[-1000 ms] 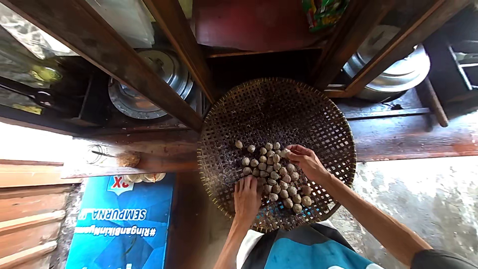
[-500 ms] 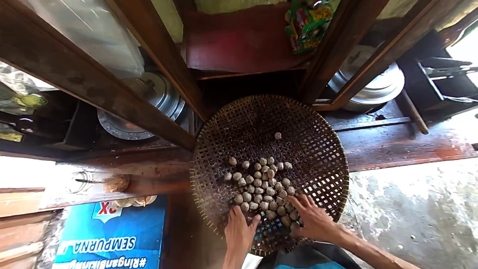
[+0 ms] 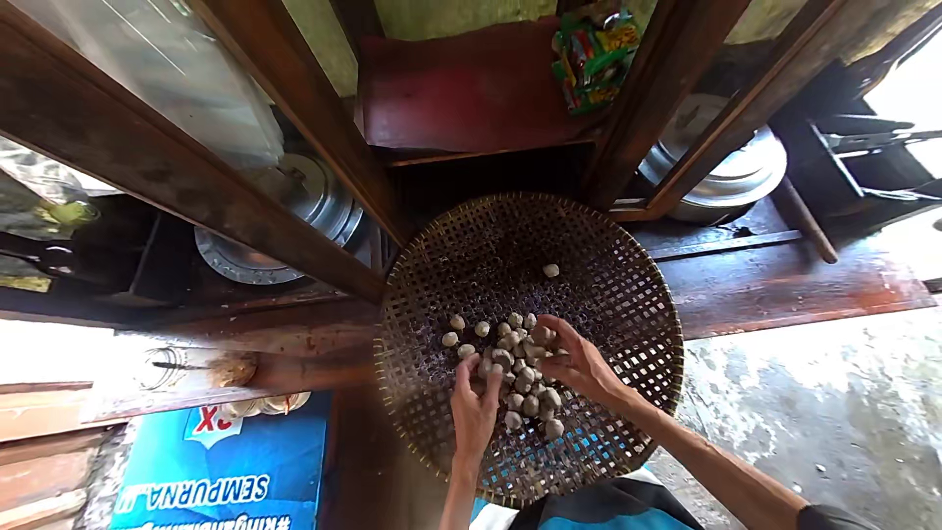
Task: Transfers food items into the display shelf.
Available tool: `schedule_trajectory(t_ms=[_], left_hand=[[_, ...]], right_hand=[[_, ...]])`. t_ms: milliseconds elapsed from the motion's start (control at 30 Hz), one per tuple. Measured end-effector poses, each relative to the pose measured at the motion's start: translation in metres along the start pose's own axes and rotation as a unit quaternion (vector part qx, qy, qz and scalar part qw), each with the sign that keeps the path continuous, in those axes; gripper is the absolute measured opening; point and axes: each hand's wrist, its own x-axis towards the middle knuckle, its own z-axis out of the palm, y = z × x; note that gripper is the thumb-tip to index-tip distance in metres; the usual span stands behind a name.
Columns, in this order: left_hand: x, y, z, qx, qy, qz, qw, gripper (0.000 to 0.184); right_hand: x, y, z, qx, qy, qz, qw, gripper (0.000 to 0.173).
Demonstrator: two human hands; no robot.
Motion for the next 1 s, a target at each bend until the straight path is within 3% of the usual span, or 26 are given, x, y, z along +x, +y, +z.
schedule_trajectory(t_ms=[67,133,200,333,533,733,867,1000], left_hand=[[0.014,-0.012,-0.009,0.089,0.063,0.051,0.993,0.062],[0.031,-0.027,-0.014,0.167,0.103,0.053,0.979,0.075],[0.050,-0.042,-0.007,0.196,0.118,0.062,0.972,0.081],[0.072,-0.042,0.022,0.152,0.074,0.094,0.981,0.070],[0.087,-0.025,0.045,-0.011,0.060,0.082,0.995,0.058],[0.097,-0.004,0.045,-0.090,0.033,-0.017,0.995,0.046],[0.100,0.002,0.058,-0.157,0.065,-0.047,0.984,0.043],[0.100,0.008,0.062,-0.207,0.087,-0.073,0.972,0.038]], right_hand=[[0.010,0.020,-0.009,-0.146,0.090,-0.055,0.984,0.072],[0.021,0.049,-0.014,-0.218,0.133,-0.050,0.966,0.080],[0.028,0.068,-0.006,-0.204,0.107,-0.007,0.973,0.092],[0.045,0.081,0.040,-0.181,0.116,-0.035,0.976,0.087],[0.062,0.065,0.050,-0.074,0.069,-0.058,0.993,0.072],[0.080,0.047,0.060,0.087,0.093,0.020,0.992,0.062],[0.091,0.035,0.078,0.211,0.140,0.063,0.965,0.051],[0.093,0.024,0.081,0.366,0.133,0.114,0.914,0.043]])
